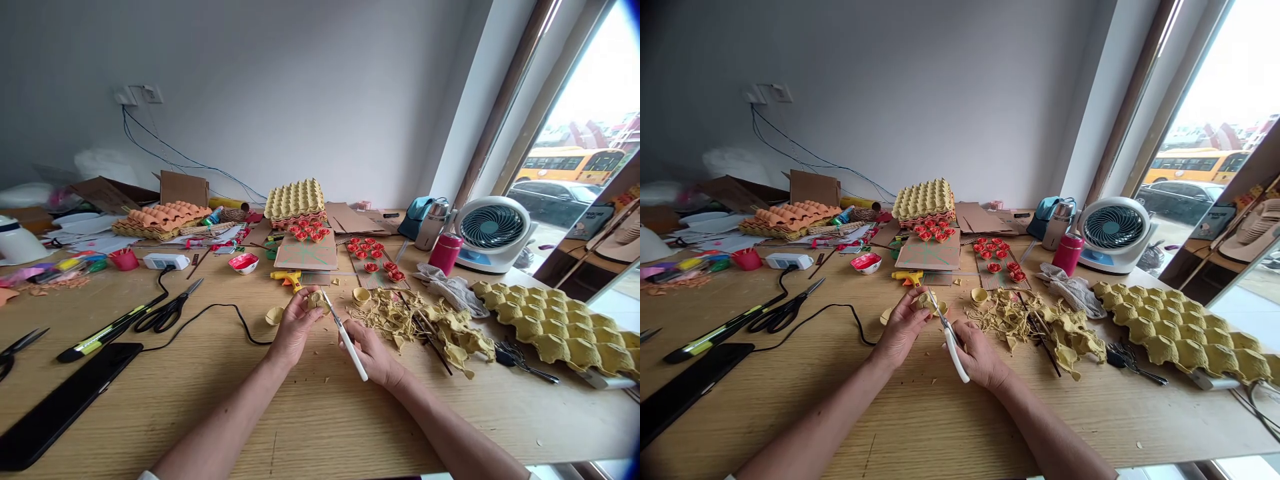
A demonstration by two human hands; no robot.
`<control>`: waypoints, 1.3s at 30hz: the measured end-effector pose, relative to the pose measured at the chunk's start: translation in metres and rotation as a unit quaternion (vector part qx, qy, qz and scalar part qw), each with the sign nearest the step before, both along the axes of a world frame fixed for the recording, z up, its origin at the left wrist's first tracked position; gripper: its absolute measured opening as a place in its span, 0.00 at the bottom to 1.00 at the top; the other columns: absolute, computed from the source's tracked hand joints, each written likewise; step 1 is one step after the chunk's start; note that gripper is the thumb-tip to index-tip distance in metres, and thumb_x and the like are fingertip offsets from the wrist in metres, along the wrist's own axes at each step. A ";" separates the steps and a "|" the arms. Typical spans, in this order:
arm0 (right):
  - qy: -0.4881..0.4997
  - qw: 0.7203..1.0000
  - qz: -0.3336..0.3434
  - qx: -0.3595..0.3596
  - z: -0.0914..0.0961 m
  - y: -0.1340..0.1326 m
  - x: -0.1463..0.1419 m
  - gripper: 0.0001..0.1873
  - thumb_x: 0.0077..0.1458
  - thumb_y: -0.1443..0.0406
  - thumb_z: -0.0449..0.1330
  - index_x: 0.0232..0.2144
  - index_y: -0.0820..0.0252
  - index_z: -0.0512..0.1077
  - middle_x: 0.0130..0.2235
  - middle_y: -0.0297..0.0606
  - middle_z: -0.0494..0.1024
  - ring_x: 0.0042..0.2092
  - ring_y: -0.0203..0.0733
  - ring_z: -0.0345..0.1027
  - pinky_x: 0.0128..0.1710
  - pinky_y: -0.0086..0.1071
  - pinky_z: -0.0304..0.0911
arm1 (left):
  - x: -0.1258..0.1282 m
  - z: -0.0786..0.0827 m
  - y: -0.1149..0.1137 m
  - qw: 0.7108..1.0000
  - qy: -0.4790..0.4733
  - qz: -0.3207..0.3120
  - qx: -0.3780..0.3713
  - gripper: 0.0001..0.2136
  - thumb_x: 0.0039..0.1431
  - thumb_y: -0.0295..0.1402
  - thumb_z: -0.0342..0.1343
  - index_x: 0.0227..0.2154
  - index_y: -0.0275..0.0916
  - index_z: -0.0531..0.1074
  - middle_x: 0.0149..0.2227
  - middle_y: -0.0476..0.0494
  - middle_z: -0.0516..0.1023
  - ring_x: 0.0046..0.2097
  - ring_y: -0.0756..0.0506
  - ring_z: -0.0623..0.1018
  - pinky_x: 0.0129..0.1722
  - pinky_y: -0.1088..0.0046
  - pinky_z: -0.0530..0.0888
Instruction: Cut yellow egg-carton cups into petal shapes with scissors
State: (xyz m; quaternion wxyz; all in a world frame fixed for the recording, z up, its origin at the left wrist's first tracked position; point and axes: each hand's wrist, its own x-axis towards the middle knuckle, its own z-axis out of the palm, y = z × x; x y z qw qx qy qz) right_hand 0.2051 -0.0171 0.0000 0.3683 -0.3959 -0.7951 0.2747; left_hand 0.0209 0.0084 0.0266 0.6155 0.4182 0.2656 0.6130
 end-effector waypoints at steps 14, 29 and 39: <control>0.166 0.981 -0.016 -0.097 -0.006 0.007 -0.004 0.18 0.57 0.51 0.60 0.28 0.58 0.66 0.25 0.30 0.64 0.27 0.35 0.55 0.27 0.30 0.53 | -0.001 -0.001 -0.002 0.999 0.028 -0.022 0.009 0.24 0.47 0.30 0.68 0.49 0.42 0.71 0.39 0.48 0.77 0.41 0.49 0.75 0.47 0.71 0.69; 0.339 0.923 0.012 -0.182 0.000 0.009 0.002 0.24 0.42 0.54 0.74 0.37 0.55 0.69 0.30 0.29 0.67 0.30 0.35 0.58 0.30 0.29 0.58 | 0.007 -0.015 -0.006 0.979 0.164 -0.122 -0.008 0.23 0.53 0.43 0.65 0.48 0.39 0.71 0.35 0.49 0.74 0.36 0.50 0.71 0.38 0.75 0.66; 0.338 0.907 0.073 -0.239 -0.003 0.011 0.005 0.18 0.54 0.51 0.66 0.31 0.59 0.69 0.23 0.27 0.66 0.24 0.31 0.55 0.24 0.26 0.51 | -0.008 -0.009 0.002 0.978 0.130 -0.155 -0.058 0.19 0.48 0.34 0.68 0.46 0.40 0.76 0.32 0.51 0.73 0.34 0.52 0.71 0.38 0.76 0.66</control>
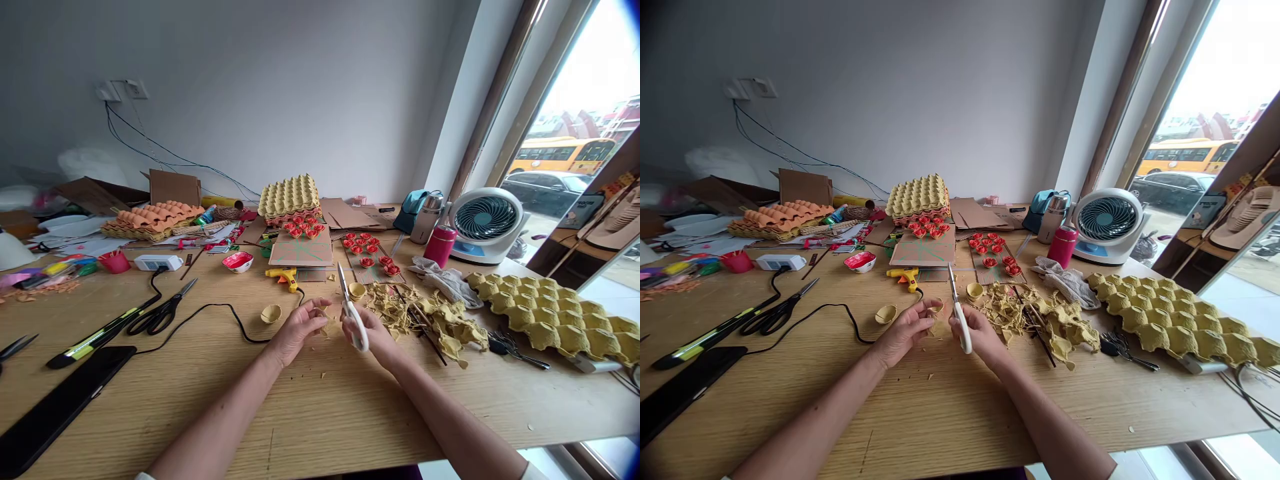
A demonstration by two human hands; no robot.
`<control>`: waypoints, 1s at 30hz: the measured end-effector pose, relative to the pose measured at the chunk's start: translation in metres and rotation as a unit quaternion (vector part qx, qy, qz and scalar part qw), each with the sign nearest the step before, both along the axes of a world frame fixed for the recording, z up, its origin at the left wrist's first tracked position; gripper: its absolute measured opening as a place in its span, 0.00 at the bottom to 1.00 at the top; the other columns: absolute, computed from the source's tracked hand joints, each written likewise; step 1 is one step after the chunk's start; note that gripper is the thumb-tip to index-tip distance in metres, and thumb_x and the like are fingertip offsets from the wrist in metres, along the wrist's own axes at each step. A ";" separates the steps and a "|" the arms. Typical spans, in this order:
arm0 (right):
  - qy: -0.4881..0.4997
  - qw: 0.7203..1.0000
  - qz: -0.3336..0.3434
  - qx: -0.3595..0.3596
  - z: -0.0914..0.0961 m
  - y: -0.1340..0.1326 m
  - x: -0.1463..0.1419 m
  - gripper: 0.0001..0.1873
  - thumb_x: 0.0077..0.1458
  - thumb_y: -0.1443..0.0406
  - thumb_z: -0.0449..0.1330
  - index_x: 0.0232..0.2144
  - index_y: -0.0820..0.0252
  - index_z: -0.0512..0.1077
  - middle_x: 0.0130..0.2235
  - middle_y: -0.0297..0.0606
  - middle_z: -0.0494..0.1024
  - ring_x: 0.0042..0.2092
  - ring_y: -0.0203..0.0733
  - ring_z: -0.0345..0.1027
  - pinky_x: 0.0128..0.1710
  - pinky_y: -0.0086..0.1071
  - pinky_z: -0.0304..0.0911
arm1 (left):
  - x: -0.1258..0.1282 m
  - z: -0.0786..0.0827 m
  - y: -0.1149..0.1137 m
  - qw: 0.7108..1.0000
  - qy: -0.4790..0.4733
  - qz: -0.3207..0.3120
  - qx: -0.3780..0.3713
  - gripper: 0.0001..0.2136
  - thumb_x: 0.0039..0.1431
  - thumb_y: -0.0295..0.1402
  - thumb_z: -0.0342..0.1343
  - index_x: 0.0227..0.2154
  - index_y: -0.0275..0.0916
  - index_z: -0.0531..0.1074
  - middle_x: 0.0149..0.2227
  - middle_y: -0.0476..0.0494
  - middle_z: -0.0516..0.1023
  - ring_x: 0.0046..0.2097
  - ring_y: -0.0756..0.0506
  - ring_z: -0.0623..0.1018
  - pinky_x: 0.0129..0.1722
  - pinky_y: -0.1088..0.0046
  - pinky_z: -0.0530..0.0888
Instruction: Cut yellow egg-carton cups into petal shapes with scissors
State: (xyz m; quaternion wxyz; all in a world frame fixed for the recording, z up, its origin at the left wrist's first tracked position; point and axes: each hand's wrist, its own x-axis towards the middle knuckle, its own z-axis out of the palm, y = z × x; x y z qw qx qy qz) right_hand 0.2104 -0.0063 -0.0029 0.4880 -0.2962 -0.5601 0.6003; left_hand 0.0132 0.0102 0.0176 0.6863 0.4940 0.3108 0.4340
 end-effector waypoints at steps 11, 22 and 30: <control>0.019 0.984 0.157 -0.084 0.001 -0.003 -0.002 0.30 0.55 0.38 0.55 0.27 0.59 0.70 0.14 0.26 0.60 0.15 0.30 0.48 0.16 0.28 0.46 | -0.003 0.005 0.002 0.995 -0.087 0.003 -0.042 0.20 0.47 0.33 0.68 0.45 0.37 0.79 0.36 0.44 0.80 0.37 0.49 0.76 0.41 0.75 0.70; -0.053 0.998 0.025 -0.021 0.002 -0.001 0.001 0.28 0.60 0.40 0.50 0.32 0.58 0.67 0.20 0.29 0.66 0.20 0.33 0.57 0.21 0.28 0.53 | -0.001 -0.003 0.006 0.997 -0.042 0.056 -0.025 0.13 0.44 0.35 0.70 0.34 0.36 0.80 0.34 0.46 0.78 0.34 0.51 0.74 0.38 0.76 0.70; -0.265 0.954 -0.089 0.110 0.007 -0.009 0.000 0.20 0.60 0.52 0.57 0.24 0.57 0.61 0.24 0.29 0.62 0.26 0.34 0.55 0.27 0.28 0.51 | 0.000 -0.008 0.014 0.987 -0.043 0.155 0.005 0.13 0.40 0.32 0.72 0.29 0.36 0.75 0.30 0.50 0.77 0.35 0.52 0.74 0.40 0.76 0.70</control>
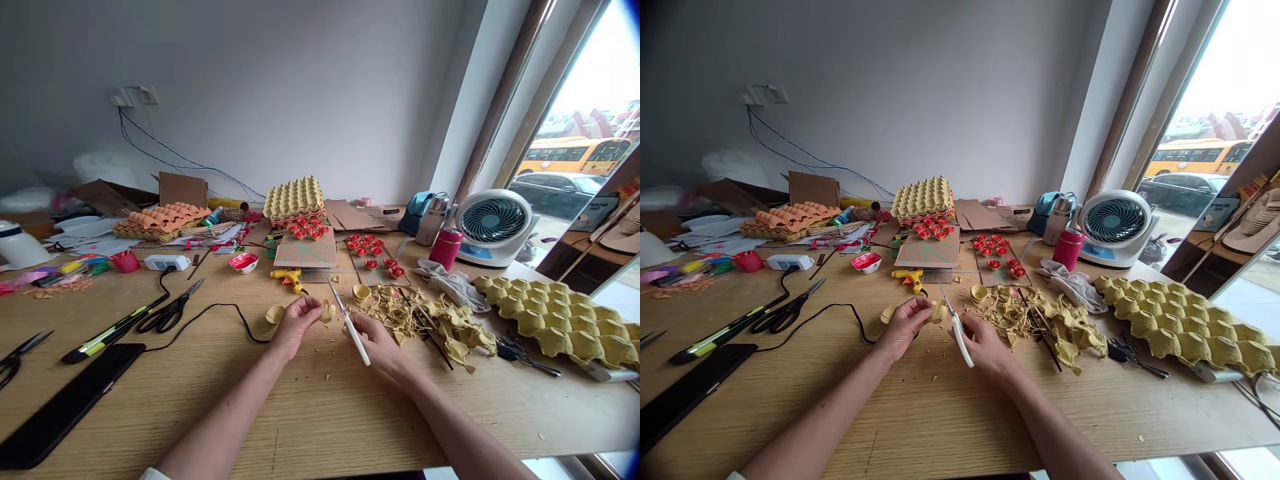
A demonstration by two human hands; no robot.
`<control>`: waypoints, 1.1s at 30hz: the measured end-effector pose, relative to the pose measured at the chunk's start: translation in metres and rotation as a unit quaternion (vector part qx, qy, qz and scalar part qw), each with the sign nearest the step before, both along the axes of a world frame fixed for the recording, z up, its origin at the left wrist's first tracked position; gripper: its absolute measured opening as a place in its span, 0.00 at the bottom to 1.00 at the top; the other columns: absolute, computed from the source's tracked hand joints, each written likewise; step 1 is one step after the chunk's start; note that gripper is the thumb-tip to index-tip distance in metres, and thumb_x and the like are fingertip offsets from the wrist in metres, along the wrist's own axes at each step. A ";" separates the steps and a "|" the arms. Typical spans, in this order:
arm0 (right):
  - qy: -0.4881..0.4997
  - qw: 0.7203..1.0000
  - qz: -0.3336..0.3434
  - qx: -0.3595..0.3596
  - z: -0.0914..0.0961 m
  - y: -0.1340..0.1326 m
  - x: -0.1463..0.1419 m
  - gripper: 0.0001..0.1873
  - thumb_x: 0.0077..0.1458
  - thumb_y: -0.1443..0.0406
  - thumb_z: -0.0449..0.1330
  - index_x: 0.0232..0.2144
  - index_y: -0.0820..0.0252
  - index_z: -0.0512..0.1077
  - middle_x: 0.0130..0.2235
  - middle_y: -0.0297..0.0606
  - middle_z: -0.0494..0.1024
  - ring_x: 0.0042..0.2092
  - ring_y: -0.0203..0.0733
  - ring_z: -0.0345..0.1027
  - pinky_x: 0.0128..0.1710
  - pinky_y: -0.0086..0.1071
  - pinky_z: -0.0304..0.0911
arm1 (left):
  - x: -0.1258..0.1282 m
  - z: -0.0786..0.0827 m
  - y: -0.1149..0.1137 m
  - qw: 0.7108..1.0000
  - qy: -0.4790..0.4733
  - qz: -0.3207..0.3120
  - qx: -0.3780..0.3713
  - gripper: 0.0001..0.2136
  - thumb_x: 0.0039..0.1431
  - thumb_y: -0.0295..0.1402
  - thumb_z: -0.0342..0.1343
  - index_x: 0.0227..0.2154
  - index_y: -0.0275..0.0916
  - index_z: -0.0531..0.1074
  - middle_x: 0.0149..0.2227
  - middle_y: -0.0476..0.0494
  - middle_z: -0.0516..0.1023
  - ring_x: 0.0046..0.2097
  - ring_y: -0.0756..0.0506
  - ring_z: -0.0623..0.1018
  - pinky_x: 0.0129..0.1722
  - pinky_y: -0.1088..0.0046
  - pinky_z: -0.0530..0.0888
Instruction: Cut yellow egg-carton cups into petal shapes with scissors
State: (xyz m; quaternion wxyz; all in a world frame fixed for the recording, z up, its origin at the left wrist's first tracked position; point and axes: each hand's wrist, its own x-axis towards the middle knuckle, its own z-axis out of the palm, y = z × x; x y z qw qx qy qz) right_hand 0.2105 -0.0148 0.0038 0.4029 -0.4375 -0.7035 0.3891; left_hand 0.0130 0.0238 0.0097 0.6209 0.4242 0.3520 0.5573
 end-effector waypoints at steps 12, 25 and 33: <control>-0.254 0.944 -0.070 0.196 -0.006 0.004 0.004 0.08 0.57 0.62 0.56 0.27 0.56 0.61 0.27 0.32 0.69 0.31 0.40 0.62 0.39 0.34 0.51 | 0.001 0.003 -0.001 0.999 -0.012 0.028 0.019 0.16 0.41 0.31 0.71 0.34 0.38 0.73 0.34 0.50 0.78 0.38 0.51 0.76 0.42 0.75 0.71; -0.308 0.914 -0.078 0.252 -0.006 0.002 0.003 0.06 0.58 0.61 0.56 0.33 0.56 0.65 0.33 0.36 0.74 0.36 0.43 0.67 0.41 0.34 0.54 | 0.006 0.004 -0.008 0.999 0.008 -0.005 0.044 0.17 0.45 0.31 0.70 0.38 0.38 0.72 0.33 0.48 0.80 0.41 0.46 0.79 0.48 0.69 0.71; -0.315 0.909 -0.061 0.265 -0.002 -0.001 0.003 0.07 0.60 0.59 0.55 0.34 0.57 0.65 0.33 0.37 0.74 0.37 0.44 0.67 0.41 0.35 0.55 | 0.005 -0.001 -0.007 0.998 0.015 -0.027 0.058 0.19 0.48 0.32 0.69 0.42 0.39 0.71 0.36 0.47 0.82 0.41 0.46 0.79 0.48 0.68 0.70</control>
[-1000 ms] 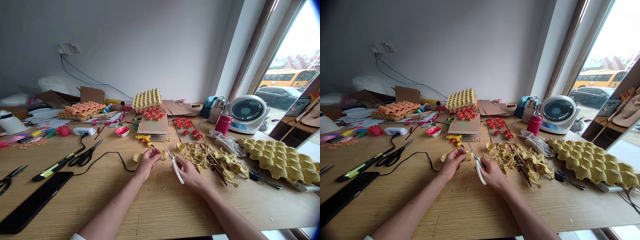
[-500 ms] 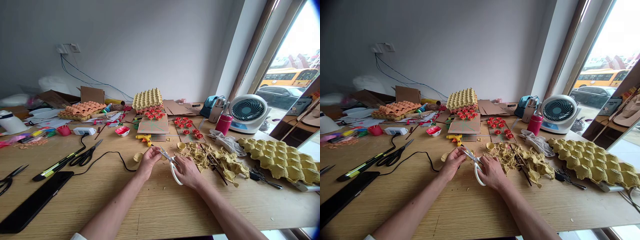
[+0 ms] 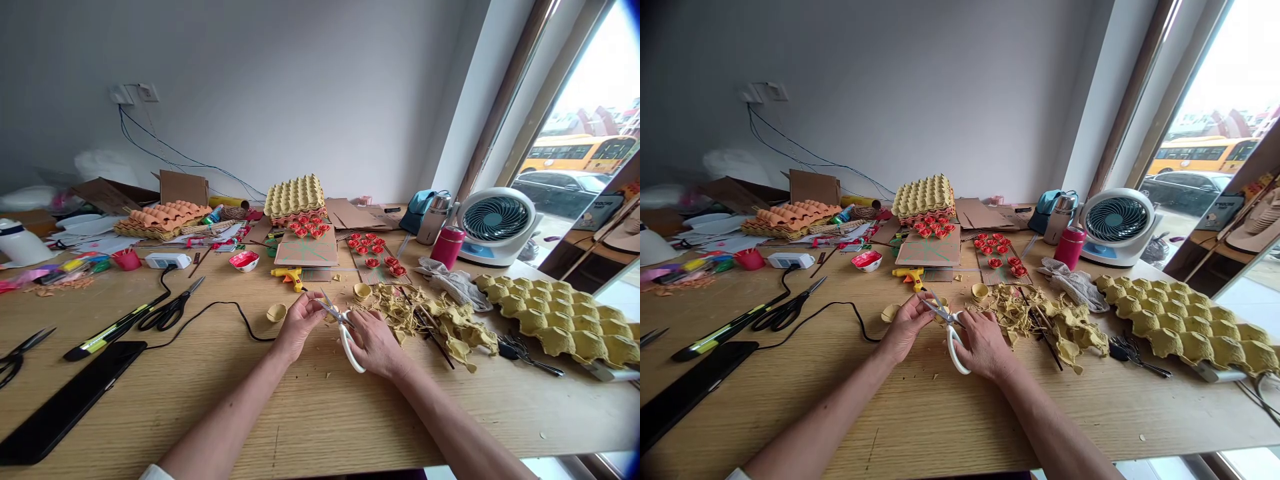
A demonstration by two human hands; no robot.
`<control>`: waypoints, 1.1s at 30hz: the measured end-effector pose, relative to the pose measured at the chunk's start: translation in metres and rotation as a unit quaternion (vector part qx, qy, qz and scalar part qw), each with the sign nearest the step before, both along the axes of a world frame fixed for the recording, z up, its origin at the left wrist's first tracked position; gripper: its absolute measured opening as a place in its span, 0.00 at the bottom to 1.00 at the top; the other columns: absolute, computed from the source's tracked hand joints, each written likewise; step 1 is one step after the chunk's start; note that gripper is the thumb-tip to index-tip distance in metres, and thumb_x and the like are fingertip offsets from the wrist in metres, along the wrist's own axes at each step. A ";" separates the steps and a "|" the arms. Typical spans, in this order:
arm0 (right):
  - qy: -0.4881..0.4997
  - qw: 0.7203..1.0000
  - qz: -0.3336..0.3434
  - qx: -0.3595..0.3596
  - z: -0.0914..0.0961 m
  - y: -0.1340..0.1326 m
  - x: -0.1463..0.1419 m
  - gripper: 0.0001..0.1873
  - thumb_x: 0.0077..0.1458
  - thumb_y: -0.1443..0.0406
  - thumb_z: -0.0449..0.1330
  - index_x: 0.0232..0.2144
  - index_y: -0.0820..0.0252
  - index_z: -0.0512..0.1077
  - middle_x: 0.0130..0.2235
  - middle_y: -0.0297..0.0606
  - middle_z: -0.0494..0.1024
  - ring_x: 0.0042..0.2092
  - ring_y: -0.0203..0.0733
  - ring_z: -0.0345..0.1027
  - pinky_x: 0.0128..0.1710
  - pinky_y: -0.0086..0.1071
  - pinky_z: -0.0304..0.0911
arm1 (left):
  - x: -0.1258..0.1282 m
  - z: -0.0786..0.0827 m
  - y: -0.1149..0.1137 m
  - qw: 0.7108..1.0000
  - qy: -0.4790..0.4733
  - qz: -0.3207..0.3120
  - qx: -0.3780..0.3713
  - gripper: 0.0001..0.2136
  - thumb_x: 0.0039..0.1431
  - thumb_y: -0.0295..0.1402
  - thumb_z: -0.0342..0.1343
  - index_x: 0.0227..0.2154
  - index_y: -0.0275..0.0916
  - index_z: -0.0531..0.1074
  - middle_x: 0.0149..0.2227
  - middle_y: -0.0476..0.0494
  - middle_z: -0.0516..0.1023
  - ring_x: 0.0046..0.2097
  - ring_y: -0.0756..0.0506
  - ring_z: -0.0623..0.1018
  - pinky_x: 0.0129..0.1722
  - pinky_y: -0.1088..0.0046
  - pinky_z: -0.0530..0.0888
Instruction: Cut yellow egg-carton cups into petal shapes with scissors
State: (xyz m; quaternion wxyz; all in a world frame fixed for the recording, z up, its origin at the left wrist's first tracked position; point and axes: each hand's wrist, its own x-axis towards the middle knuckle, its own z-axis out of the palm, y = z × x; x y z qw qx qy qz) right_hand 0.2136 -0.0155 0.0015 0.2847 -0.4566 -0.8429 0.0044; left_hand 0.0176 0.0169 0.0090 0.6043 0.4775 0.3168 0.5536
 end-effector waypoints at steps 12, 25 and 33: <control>-0.007 1.000 0.017 0.009 0.005 -0.001 0.000 0.07 0.60 0.60 0.54 0.33 0.57 0.63 0.32 0.37 0.73 0.35 0.44 0.66 0.42 0.36 0.55 | -0.001 0.004 -0.002 1.000 0.019 -0.010 0.021 0.20 0.50 0.32 0.68 0.45 0.39 0.70 0.34 0.48 0.81 0.40 0.47 0.79 0.47 0.70 0.70; -0.001 0.999 0.031 0.011 0.006 -0.003 0.001 0.08 0.57 0.60 0.57 0.36 0.57 0.63 0.35 0.39 0.74 0.38 0.47 0.68 0.49 0.42 0.55 | -0.001 0.007 -0.003 0.999 0.022 -0.016 0.027 0.21 0.51 0.33 0.68 0.47 0.40 0.69 0.34 0.49 0.80 0.39 0.46 0.80 0.47 0.68 0.71; 0.006 0.999 0.043 0.010 0.005 -0.003 0.001 0.06 0.56 0.63 0.56 0.34 0.55 0.61 0.31 0.35 0.72 0.34 0.44 0.66 0.50 0.41 0.54 | -0.002 0.007 -0.003 0.998 0.033 -0.022 0.041 0.21 0.52 0.33 0.67 0.48 0.40 0.68 0.35 0.48 0.81 0.40 0.46 0.79 0.48 0.68 0.70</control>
